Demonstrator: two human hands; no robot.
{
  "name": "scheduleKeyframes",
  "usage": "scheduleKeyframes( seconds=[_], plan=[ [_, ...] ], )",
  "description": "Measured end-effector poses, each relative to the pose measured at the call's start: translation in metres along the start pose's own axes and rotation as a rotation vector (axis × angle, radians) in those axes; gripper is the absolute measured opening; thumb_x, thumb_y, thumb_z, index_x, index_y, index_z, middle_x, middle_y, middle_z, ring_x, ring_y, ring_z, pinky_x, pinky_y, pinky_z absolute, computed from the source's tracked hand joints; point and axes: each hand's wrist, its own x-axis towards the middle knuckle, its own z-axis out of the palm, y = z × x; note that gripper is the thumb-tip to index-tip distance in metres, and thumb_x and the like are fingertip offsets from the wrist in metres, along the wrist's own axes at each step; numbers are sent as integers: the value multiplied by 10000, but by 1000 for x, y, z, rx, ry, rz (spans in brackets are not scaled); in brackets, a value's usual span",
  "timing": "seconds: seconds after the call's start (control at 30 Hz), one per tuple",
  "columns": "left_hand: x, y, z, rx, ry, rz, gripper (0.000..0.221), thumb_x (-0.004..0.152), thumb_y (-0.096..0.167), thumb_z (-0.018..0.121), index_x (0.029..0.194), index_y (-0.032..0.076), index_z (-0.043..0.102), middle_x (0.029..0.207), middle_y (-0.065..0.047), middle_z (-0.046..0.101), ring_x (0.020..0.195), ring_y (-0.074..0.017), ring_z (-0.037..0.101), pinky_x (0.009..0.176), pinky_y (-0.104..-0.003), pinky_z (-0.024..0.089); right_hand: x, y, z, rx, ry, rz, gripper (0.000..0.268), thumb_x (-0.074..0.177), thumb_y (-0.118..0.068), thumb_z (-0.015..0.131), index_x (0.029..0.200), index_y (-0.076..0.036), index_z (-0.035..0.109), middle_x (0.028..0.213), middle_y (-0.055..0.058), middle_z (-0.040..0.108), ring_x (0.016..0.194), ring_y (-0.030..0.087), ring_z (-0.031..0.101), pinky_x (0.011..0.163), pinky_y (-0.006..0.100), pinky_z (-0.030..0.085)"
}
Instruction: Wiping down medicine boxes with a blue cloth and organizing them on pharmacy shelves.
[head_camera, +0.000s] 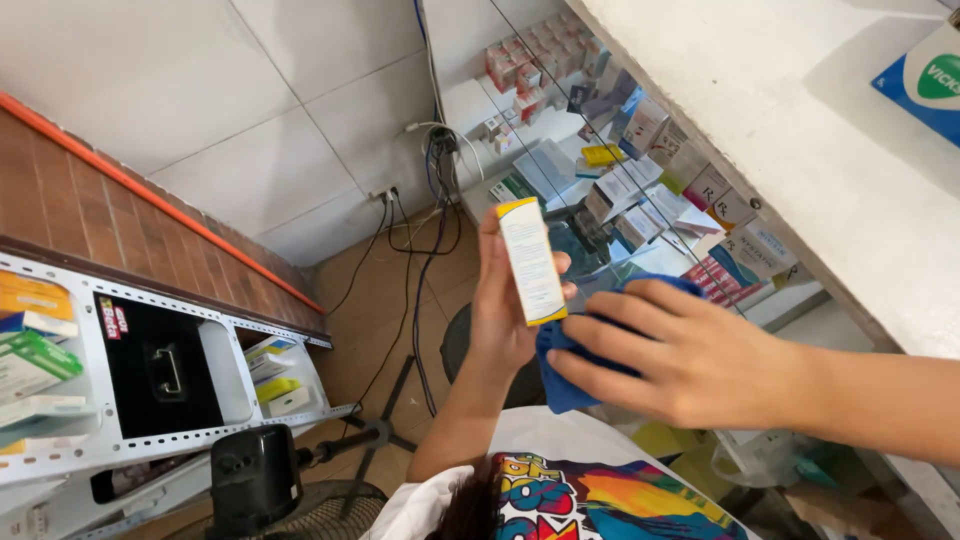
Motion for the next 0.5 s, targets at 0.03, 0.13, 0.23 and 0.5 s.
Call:
scheduleKeyframes(
  seconds=[0.03,0.13,0.23,0.5],
  plan=[
    [1,-3,-2,-4,0,-11,425,1093,391,475,1487,254,393,1255,-51,596,1046,-287,661,810,-441,600,0,-2,-3,1,-4,11,473,813,-215,620,1253,-53,673,1218,154,645,1098,310,629,874,436,517],
    [2,-14,-6,-74,-2,-46,426,1171,374,481,1553,218,377,1239,-61,592,999,-194,634,738,-326,556,-3,-9,-5,-16,43,79,434,829,-203,614,1242,-81,668,1220,161,645,1086,336,623,881,474,507],
    [0,-17,-4,-124,-44,-139,367,1189,377,454,1507,201,411,1215,-49,575,997,-173,638,798,-336,568,-11,-14,2,-79,63,30,363,909,-203,621,1252,-91,667,1213,135,629,1069,309,625,889,458,520],
    [-40,-18,-8,183,-137,-248,284,1196,248,411,1448,124,453,1345,-98,616,1178,-185,654,1012,-354,543,-7,1,8,90,194,682,474,720,-139,863,1149,-57,680,1146,159,604,1005,347,594,839,448,508]
  ],
)
